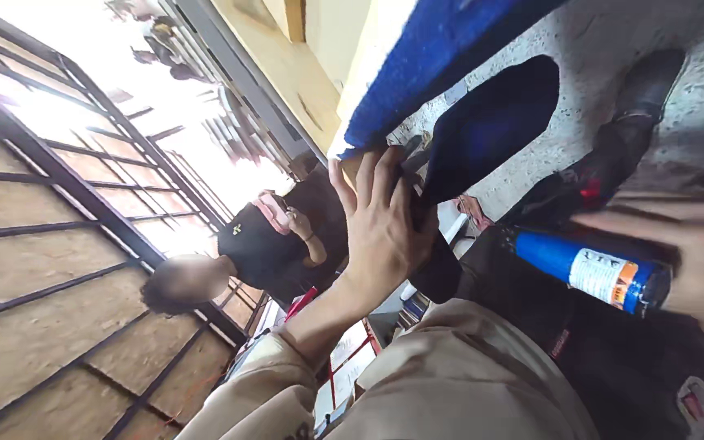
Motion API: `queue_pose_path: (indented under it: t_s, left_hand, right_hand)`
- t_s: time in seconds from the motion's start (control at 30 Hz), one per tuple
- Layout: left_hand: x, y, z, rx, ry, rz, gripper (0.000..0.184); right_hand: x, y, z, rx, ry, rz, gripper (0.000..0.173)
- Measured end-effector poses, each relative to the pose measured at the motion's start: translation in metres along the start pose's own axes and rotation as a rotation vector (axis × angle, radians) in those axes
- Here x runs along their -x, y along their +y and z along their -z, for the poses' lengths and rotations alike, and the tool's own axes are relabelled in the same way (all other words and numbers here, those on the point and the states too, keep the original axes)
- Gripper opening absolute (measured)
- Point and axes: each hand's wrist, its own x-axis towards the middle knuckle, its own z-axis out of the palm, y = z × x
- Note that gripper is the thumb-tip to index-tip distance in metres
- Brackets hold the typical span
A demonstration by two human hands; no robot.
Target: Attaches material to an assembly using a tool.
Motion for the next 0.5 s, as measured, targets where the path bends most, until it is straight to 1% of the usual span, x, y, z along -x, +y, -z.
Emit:
queue_pose_path:
  t_s: [0.07, 0.2, 0.27, 0.37, 0.43, 0.5]
  left_hand:
    - [-0.006, 0.008, 0.002, -0.080, -0.040, 0.018, 0.047]
    - [-0.016, 0.023, -0.001, -0.173, -0.048, 0.068, 0.034]
    - [-0.020, 0.021, -0.002, -0.128, 0.056, 0.071, 0.021]
    - [-0.021, 0.006, 0.000, -0.080, 0.239, 0.035, 0.019]
    - [-0.020, -0.002, 0.000, -0.090, 0.313, 0.018, 0.017]
    - [-0.022, -0.006, 0.000, -0.121, 0.384, 0.025, 0.016]
  right_hand:
    - [0.027, -0.004, 0.001, 0.038, -0.012, -0.080, 0.049]
    - [0.054, -0.015, 0.003, 0.092, -0.052, -0.156, 0.047]
    - [0.060, -0.018, 0.005, 0.094, -0.040, -0.167, 0.048]
    - [0.063, -0.017, 0.011, 0.091, -0.026, -0.155, 0.047]
    - [0.059, -0.013, 0.014, 0.083, -0.041, -0.130, 0.048]
    - [0.045, -0.009, 0.015, 0.090, -0.038, -0.086, 0.048]
